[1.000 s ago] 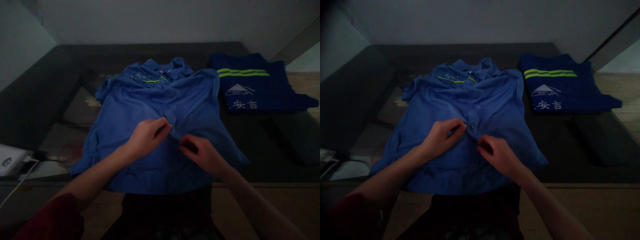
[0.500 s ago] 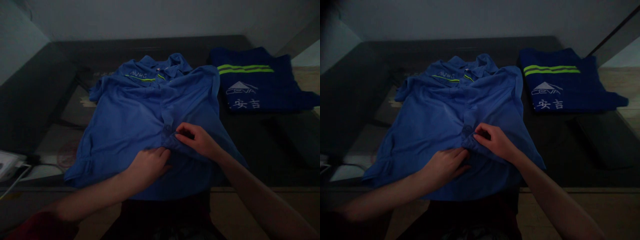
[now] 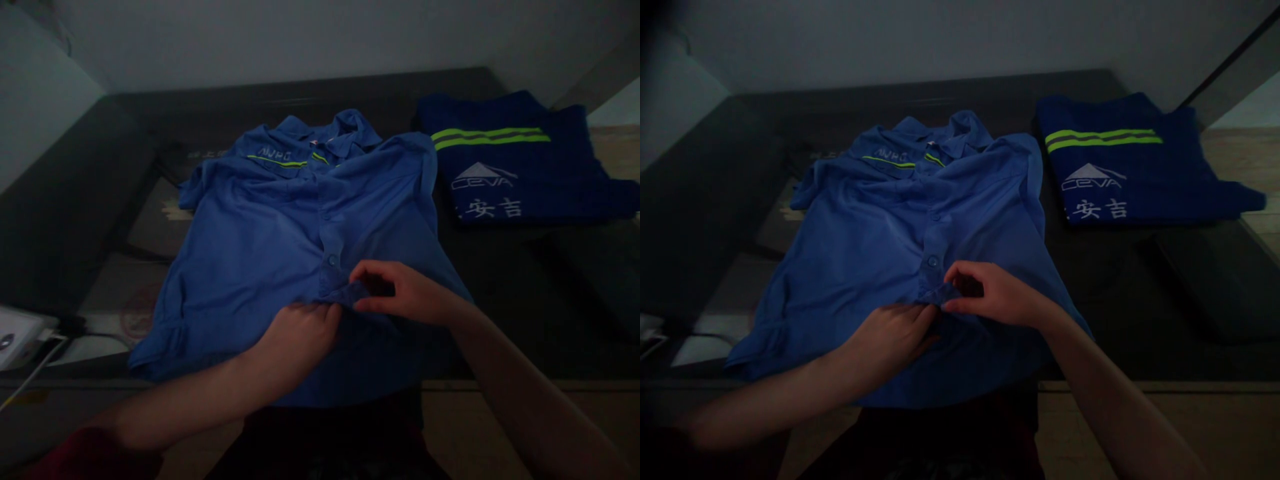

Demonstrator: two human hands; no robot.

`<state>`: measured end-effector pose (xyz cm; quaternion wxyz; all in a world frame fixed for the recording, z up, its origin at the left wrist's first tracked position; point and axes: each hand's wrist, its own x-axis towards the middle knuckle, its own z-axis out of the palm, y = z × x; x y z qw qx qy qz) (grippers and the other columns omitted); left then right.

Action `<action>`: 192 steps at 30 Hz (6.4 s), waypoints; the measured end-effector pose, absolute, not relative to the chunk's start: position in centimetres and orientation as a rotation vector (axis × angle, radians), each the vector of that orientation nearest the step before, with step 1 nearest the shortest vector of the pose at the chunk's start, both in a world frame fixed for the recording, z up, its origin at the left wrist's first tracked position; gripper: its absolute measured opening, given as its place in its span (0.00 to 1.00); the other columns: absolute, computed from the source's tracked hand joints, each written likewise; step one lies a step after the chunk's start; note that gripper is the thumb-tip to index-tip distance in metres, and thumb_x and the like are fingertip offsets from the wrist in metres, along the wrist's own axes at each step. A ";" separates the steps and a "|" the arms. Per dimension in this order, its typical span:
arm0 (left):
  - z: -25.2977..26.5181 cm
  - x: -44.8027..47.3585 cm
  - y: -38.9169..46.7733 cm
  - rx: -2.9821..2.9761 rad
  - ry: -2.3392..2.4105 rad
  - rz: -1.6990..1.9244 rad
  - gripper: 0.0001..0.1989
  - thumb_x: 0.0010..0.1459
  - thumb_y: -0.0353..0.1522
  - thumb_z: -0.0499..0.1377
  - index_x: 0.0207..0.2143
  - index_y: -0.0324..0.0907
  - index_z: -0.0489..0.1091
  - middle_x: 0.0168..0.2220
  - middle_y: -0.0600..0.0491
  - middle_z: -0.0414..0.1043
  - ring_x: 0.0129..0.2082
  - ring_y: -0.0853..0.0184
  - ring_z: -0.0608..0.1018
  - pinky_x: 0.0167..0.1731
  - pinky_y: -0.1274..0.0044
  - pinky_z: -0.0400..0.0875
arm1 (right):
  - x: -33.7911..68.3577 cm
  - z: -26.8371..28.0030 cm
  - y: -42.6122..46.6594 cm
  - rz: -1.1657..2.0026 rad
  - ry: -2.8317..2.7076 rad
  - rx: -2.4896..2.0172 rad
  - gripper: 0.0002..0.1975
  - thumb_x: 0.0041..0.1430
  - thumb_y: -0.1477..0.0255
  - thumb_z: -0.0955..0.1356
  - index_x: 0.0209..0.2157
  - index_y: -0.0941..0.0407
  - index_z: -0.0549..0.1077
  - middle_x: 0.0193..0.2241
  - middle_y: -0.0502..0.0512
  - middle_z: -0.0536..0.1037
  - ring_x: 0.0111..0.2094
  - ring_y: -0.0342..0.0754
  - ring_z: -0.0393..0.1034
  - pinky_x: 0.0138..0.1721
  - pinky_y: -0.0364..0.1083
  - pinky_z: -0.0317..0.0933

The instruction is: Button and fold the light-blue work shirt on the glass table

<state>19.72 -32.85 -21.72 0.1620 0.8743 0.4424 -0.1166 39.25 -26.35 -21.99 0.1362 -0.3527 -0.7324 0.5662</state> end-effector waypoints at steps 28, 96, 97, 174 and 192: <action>-20.9 18.4 -29.8 2.240 1.274 0.216 0.11 0.60 0.38 0.55 0.30 0.40 0.67 0.23 0.58 0.68 0.22 0.73 0.70 0.23 0.82 0.60 | 39.3 -21.3 -27.0 0.775 -1.567 -1.329 0.08 0.58 0.64 0.65 0.34 0.55 0.69 0.27 0.52 0.72 0.29 0.46 0.66 0.30 0.44 0.62; -22.5 17.9 -29.6 1.852 1.212 0.628 0.06 0.59 0.31 0.53 0.30 0.39 0.67 0.22 0.59 0.66 0.22 0.76 0.68 0.22 0.84 0.61 | 37.8 -22.5 -28.3 0.982 -2.042 -1.183 0.07 0.55 0.73 0.69 0.37 0.56 0.76 0.29 0.50 0.79 0.27 0.44 0.72 0.29 0.40 0.63; -22.6 17.8 -29.7 1.860 1.211 0.637 0.06 0.59 0.31 0.53 0.30 0.39 0.67 0.22 0.59 0.66 0.22 0.76 0.68 0.22 0.84 0.61 | 37.8 -22.5 -28.3 0.969 -2.042 -1.173 0.07 0.56 0.73 0.68 0.37 0.56 0.76 0.30 0.50 0.79 0.28 0.44 0.72 0.30 0.40 0.64; -23.6 17.2 -30.2 2.531 0.972 0.903 0.08 0.61 0.27 0.50 0.35 0.41 0.68 0.25 0.54 0.70 0.25 0.71 0.71 0.27 0.77 0.63 | 37.9 -21.7 -28.7 1.000 -1.983 -1.011 0.03 0.55 0.70 0.70 0.31 0.55 0.76 0.28 0.52 0.77 0.30 0.45 0.72 0.32 0.43 0.67; -23.6 17.2 -30.1 2.530 0.978 0.936 0.08 0.61 0.27 0.49 0.34 0.40 0.68 0.25 0.54 0.70 0.24 0.72 0.71 0.26 0.78 0.62 | 37.8 -21.6 -28.8 0.953 -1.965 -1.021 0.01 0.54 0.73 0.70 0.31 0.55 0.76 0.28 0.51 0.78 0.30 0.45 0.73 0.34 0.43 0.67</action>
